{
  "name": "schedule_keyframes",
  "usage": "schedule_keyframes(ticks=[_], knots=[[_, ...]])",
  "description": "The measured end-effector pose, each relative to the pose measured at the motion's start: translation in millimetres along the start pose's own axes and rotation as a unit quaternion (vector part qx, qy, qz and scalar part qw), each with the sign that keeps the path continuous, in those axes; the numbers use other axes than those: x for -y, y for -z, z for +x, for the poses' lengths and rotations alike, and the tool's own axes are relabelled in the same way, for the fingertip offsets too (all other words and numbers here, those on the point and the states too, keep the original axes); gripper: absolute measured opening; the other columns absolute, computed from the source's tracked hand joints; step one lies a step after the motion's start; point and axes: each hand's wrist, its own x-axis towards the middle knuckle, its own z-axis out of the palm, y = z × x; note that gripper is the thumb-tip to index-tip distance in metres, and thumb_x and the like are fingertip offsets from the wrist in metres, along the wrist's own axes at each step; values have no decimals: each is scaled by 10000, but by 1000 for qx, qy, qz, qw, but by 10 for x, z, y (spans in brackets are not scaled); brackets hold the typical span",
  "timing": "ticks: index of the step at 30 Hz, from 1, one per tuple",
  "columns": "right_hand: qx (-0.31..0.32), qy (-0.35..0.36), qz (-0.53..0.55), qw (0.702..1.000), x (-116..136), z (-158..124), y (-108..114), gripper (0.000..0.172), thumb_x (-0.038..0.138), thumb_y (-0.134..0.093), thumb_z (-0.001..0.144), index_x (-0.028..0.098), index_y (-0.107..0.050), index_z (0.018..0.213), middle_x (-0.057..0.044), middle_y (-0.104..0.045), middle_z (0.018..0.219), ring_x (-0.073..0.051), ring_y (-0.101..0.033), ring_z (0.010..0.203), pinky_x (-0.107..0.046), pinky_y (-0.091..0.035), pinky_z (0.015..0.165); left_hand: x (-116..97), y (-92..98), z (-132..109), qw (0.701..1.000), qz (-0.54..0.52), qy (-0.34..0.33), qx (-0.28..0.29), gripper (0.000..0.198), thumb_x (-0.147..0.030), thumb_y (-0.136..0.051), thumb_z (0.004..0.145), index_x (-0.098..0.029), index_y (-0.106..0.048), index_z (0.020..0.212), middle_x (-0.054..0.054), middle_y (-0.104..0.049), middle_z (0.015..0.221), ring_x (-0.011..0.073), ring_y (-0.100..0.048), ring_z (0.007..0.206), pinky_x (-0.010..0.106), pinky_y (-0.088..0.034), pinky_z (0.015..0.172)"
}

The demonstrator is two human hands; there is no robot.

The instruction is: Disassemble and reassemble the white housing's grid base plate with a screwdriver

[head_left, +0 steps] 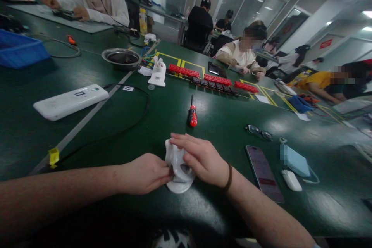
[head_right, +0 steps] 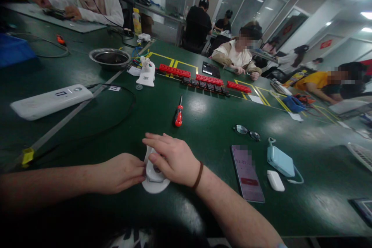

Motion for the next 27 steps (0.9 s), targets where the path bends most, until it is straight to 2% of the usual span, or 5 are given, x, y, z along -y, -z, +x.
schedule_keyframes(ticks=[3,6,11,14,27], knots=[[38,2,-17,999,10,-18,-7,573,564,-156,866,209,-427,1226,-78,-450,1232,-262,-354,1173,-520,-133,993,-7,25,-55,995,-89,-27,-36,264,-229,-302,858,-153,-554,848,46,-590,725,135,-520,628,243,-362,567],[-104,22,-18,994,129,-86,126,583,591,-170,850,216,-450,1198,-68,-469,1205,-269,-392,1135,-506,-161,990,-82,124,-82,937,-311,36,-156,298,-310,-309,854,-150,-561,853,20,-519,639,107,-467,565,222,-346,508],[-146,110,-78,980,539,-101,131,290,417,-469,816,206,-556,994,-47,-583,866,-211,-525,826,-384,-399,811,-363,430,171,570,-734,270,-253,270,-401,-332,836,-176,-468,775,-76,-260,511,38,-215,362,160,-220,363],[-82,44,-176,980,663,-22,-44,287,321,-568,754,135,-568,972,-90,-551,924,-233,-467,855,-383,-407,773,-510,551,368,462,-797,341,-189,220,-319,-351,838,-150,-483,786,-36,-422,586,55,-386,448,176,-354,442],[-157,-14,-94,983,577,38,-273,113,192,-641,704,166,-531,698,-48,-517,894,-197,-440,879,-349,-386,784,-650,550,288,428,-797,364,-220,192,-120,-339,813,-117,-514,733,6,-466,612,77,-484,537,169,-417,475]])
